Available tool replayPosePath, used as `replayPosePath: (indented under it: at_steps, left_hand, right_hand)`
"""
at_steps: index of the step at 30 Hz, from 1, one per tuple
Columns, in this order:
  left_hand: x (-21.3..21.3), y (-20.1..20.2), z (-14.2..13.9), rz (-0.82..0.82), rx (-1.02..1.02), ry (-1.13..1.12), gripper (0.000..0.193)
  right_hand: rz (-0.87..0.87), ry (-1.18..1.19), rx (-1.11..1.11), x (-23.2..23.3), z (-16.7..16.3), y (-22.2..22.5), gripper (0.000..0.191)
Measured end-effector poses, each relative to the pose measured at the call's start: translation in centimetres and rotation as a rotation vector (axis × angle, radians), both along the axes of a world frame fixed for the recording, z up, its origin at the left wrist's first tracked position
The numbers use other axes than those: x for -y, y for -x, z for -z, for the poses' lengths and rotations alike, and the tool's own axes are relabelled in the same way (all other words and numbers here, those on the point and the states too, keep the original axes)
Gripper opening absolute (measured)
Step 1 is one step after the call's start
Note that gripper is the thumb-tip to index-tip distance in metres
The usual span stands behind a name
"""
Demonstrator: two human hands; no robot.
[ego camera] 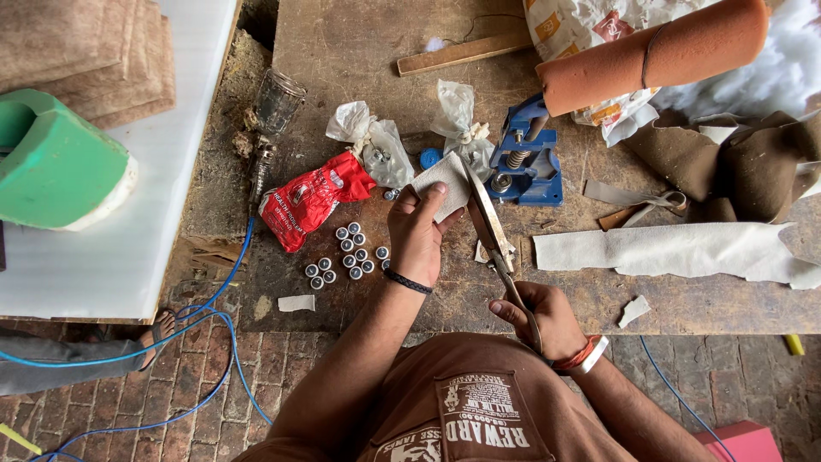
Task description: The person cuts small circular pieces of white fabric using shears, places them into metal cups, and uses a manual press to secure them. The process is repeated for several units.
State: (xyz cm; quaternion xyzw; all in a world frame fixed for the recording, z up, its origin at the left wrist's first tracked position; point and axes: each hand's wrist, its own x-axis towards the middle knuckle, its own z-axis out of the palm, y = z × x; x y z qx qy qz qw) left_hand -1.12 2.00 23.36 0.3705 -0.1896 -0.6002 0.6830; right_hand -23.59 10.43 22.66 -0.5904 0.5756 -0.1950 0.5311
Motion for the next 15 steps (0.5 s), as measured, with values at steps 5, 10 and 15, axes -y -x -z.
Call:
replayPosePath:
  at_steps: [5, 10, 15]
  left_hand:
    - [0.3, 0.8, -0.2, -0.038, 0.057, 0.076, 0.021]
    - [0.1, 1.1, 0.3, -0.006, 0.177, 0.072, 0.025]
    - [0.3, 1.0, 0.5, 0.008, 0.296, 0.007, 0.026]
  right_hand:
    - [-0.052, 0.073, 0.128, 0.2, -0.1, -0.1, 0.038]
    - [-0.039, -0.006, 0.352, 0.5, 0.0, -0.2, 0.041]
    - [-0.006, 0.005, 0.303, 1.0, 0.6, 0.1, 0.037]
